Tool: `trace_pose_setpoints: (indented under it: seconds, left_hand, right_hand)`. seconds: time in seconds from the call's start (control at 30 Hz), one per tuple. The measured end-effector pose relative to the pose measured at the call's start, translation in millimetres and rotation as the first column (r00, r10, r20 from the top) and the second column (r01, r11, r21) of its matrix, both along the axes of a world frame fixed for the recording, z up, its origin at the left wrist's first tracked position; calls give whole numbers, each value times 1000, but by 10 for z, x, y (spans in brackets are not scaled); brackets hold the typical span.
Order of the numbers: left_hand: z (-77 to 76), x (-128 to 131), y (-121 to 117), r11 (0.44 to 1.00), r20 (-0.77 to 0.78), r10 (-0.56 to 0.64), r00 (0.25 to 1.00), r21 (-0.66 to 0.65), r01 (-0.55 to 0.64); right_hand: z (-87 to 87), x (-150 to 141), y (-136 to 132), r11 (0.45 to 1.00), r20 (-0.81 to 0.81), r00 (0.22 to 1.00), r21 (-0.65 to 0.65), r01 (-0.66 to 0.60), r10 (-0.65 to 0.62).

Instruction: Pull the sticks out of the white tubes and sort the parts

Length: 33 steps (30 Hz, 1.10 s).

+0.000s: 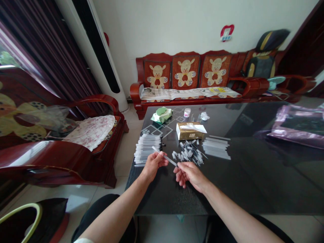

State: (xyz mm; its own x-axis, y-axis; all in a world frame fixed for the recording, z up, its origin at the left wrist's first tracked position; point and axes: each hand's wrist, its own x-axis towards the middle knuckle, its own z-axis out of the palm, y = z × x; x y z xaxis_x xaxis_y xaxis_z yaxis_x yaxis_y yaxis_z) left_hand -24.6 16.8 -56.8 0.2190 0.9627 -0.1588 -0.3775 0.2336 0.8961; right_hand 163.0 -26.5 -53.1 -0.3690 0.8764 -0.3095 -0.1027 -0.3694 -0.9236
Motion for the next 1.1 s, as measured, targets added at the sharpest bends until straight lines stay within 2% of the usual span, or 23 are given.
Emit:
trace_pose_setpoints:
  seconds: [0.17, 0.33, 0.5, 0.63, 0.7, 0.77, 0.87, 0.93, 1.0, 1.03, 1.1]
  left_hand:
    - [10, -1, -5, 1000, -2, -17, 1000, 7, 17]
    - [-2, 4, -1, 1000, -11, -14, 1000, 5, 14]
    - [1, -8, 12, 1000, -19, 12, 1000, -1, -12]
    - [31, -37, 46, 996, -5, 82, 997, -20, -82]
    - [39, -51, 59, 994, 4, 106, 994, -27, -106]
    - [35, -54, 63, 994, 13, 109, 994, -29, -108]
    - [16, -41, 56, 995, 28, 94, 995, -28, -93]
    - [0, -31, 49, 996, 33, 88, 996, -27, -88]
    - [-16, -30, 48, 996, 38, 85, 996, -24, -84]
    - [-22, -34, 49, 997, 40, 81, 996, -22, -80]
    - [-28, -43, 53, 997, 43, 79, 996, -17, -78]
  right_hand:
    - [-9, -1, -5, 999, 10, 999, 31, 43, -44]
    - [24, -20, -19, 1000, 0, 1000, -15, -20, 20]
    - [-4, -13, -16, 996, 81, 995, 63, 55, -60]
    - [-17, 201, 91, 986, 241, 964, 144, 83, -116]
    - [-8, 385, 179, 960, 397, 890, 246, 131, -223]
    - [2, 562, 262, 907, 556, 744, 391, 157, -369]
    - [-6, 703, 341, 842, 716, 497, 536, 57, -489]
    - [-25, 699, 362, 839, 784, 368, 544, -17, -500]
    - [-38, 649, 371, 841, 815, 291, 538, -59, -501]
    - [-35, 618, 371, 836, 816, 277, 544, -68, -508]
    - [-8, 552, 357, 815, 792, 311, 574, -82, -526]
